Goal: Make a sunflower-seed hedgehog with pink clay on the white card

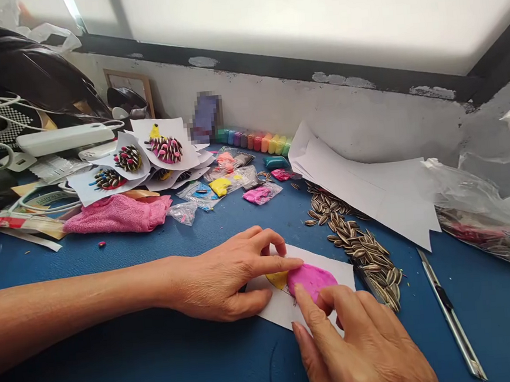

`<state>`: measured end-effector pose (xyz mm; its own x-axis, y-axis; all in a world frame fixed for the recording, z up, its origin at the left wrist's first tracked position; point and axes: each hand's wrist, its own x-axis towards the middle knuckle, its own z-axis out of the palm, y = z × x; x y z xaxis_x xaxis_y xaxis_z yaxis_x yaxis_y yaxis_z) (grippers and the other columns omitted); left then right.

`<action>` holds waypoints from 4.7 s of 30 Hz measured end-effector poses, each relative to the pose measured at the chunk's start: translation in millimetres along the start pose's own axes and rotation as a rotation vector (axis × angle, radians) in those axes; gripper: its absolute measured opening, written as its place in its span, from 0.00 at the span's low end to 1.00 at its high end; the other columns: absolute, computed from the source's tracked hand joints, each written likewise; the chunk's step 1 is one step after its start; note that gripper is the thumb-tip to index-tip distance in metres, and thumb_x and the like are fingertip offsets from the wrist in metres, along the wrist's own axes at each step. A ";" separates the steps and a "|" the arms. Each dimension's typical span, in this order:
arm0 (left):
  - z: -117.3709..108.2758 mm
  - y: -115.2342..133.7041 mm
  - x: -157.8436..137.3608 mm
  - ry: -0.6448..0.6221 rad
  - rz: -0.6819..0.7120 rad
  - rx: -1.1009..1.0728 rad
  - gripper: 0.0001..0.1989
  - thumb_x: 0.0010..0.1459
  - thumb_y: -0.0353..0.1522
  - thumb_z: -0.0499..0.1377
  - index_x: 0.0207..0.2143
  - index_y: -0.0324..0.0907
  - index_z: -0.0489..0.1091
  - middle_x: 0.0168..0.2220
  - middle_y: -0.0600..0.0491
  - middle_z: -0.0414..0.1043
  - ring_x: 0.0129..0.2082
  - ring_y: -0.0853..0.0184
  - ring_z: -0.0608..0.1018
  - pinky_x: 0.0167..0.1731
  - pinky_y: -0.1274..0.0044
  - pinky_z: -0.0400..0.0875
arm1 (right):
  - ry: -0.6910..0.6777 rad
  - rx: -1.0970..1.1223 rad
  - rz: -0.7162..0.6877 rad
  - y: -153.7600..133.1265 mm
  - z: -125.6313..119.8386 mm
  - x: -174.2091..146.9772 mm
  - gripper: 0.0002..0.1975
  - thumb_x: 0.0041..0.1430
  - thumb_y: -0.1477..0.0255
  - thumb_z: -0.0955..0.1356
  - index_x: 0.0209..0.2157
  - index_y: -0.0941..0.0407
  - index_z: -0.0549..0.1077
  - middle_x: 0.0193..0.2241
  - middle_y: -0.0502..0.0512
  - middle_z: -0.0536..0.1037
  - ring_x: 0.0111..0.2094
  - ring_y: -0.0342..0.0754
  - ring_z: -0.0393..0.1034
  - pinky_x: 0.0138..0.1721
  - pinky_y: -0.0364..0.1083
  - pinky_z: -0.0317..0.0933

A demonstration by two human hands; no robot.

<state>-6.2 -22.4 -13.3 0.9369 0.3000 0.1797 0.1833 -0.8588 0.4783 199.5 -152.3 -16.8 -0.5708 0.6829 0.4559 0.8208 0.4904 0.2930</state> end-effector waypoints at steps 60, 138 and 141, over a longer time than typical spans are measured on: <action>2.9 -5.5 -5.5 0.108 0.038 -0.147 0.28 0.56 0.26 0.58 0.60 0.42 0.68 0.53 0.46 0.68 0.51 0.60 0.70 0.57 0.69 0.65 | 0.072 0.213 0.167 8.6 -0.3 1.1 0.04 0.65 0.72 0.66 0.40 0.53 0.73 0.32 0.54 0.74 0.35 0.47 0.71 0.37 0.47 0.67; -2.8 3.5 -1.9 0.089 0.011 -0.263 0.33 0.51 0.26 0.56 0.62 0.39 0.62 0.59 0.47 0.70 0.48 0.59 0.70 0.53 0.67 0.66 | -0.087 0.050 0.317 24.0 4.4 -10.9 0.17 0.61 0.80 0.61 0.45 0.57 0.77 0.32 0.55 0.76 0.30 0.46 0.72 0.31 0.46 0.68; -2.0 2.9 -2.0 0.109 -0.030 -0.276 0.31 0.51 0.27 0.55 0.60 0.36 0.65 0.54 0.46 0.73 0.46 0.60 0.70 0.50 0.69 0.69 | -0.080 0.057 0.331 21.9 4.6 -10.4 0.17 0.60 0.80 0.60 0.44 0.56 0.78 0.31 0.55 0.76 0.29 0.47 0.72 0.30 0.47 0.68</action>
<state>-8.2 -24.6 -10.6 0.8919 0.3792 0.2462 0.1085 -0.7082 0.6977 223.3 -146.1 -19.0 -0.2759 0.8490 0.4507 0.9603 0.2633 0.0918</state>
